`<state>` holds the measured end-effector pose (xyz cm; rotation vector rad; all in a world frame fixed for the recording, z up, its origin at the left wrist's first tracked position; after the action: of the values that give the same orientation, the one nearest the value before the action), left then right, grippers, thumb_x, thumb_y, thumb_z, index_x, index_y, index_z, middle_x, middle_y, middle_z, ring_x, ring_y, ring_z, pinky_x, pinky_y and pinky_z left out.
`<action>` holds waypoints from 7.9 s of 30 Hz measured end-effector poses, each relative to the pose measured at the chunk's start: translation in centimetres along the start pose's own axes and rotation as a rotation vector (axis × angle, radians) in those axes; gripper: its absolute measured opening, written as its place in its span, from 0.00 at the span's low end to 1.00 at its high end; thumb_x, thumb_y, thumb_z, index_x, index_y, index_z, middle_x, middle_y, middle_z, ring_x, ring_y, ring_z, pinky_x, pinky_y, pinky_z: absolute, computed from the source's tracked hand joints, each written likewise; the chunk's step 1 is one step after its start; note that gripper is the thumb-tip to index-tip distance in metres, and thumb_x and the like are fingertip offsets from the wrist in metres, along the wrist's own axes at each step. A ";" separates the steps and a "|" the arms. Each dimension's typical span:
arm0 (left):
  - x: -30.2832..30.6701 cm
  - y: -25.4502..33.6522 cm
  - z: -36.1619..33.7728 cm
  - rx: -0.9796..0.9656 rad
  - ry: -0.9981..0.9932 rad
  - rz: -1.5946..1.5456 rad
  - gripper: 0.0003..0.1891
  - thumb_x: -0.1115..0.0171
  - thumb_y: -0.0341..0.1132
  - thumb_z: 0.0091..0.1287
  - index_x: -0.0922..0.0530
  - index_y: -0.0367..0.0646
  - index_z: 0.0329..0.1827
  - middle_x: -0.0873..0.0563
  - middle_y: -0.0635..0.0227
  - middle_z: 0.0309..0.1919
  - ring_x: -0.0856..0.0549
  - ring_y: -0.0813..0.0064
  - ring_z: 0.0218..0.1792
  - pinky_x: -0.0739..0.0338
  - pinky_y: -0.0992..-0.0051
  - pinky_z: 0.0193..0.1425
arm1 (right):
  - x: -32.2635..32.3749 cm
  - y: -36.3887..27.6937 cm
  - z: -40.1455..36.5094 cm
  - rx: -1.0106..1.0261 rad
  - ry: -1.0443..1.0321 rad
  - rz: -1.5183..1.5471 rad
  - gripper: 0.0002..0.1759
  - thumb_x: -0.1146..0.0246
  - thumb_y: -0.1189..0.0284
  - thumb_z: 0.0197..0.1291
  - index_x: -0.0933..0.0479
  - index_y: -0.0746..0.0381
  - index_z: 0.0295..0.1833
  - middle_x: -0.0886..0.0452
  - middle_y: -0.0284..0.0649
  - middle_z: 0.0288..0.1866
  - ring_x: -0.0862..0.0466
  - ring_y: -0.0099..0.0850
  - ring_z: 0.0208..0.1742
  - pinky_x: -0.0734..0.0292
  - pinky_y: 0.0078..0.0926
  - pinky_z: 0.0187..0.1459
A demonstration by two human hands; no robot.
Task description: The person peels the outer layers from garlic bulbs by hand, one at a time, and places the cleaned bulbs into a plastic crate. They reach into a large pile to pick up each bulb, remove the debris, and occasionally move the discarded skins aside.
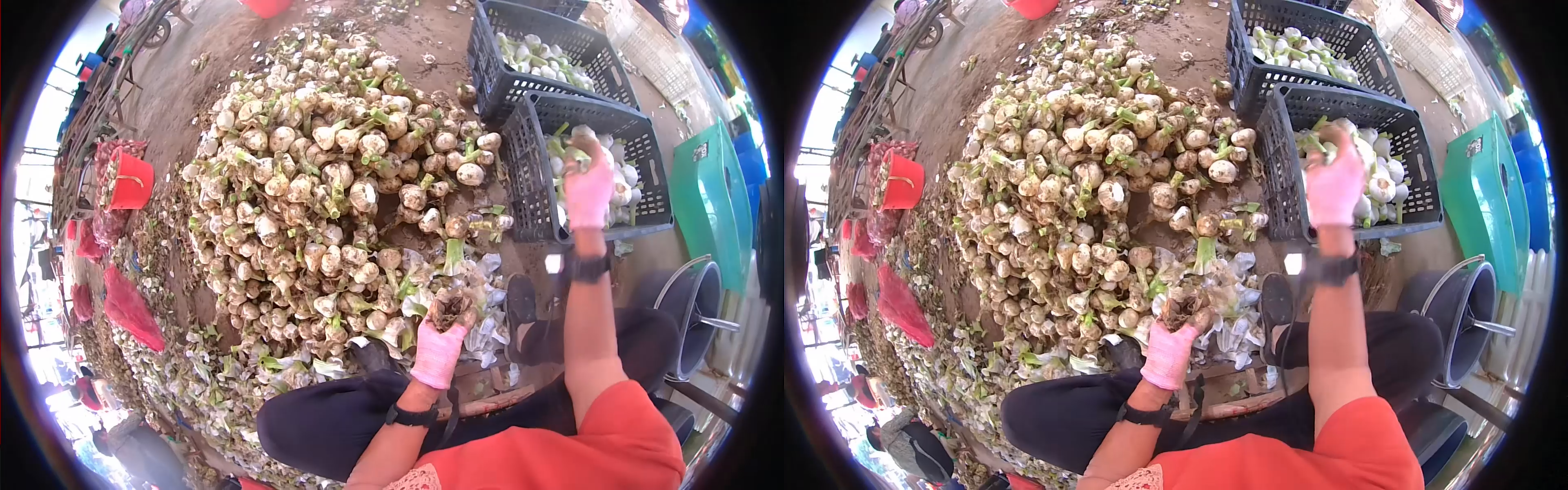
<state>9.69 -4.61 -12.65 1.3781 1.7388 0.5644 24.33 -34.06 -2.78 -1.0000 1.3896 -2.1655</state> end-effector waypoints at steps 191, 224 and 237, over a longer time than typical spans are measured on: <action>1.5 11.2 -9.8 -0.987 0.239 0.530 0.29 0.28 0.22 0.48 0.28 0.36 0.55 0.25 0.62 0.53 0.21 0.70 0.50 0.24 0.75 0.53 | -6.3 -11.9 -24.3 -0.399 -0.919 0.947 0.20 0.38 0.69 0.64 0.28 0.66 0.58 0.20 0.36 0.50 0.21 0.23 0.49 0.24 0.22 0.51; 1.7 6.0 -5.1 -0.181 -0.028 -0.005 0.28 0.47 0.55 0.69 0.27 0.36 0.57 0.18 0.60 0.45 0.17 0.69 0.42 0.22 0.74 0.45 | -1.8 -8.1 -21.3 -0.081 -0.742 0.381 0.24 0.50 0.89 0.48 0.28 0.74 0.54 0.19 0.38 0.42 0.22 0.20 0.41 0.26 0.19 0.44; -2.3 6.1 -8.1 -0.213 -0.336 -0.063 0.36 0.29 0.25 0.52 0.34 0.42 0.66 0.23 0.68 0.57 0.24 0.74 0.58 0.28 0.73 0.61 | -3.0 -2.0 -19.4 0.074 -0.807 -0.241 0.19 0.40 0.81 0.49 0.24 0.61 0.50 0.18 0.50 0.41 0.18 0.46 0.44 0.24 0.31 0.46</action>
<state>6.69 -3.80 -2.79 1.1871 1.4041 0.4400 12.24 -19.13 -7.05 -1.8065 0.8202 -1.6098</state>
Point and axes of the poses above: each hand's wrist, its own z-axis towards the middle knuckle, its own x-axis out of the back of the hand, y = z × x, the point moved 9 cm from there along z, towards the middle knuckle
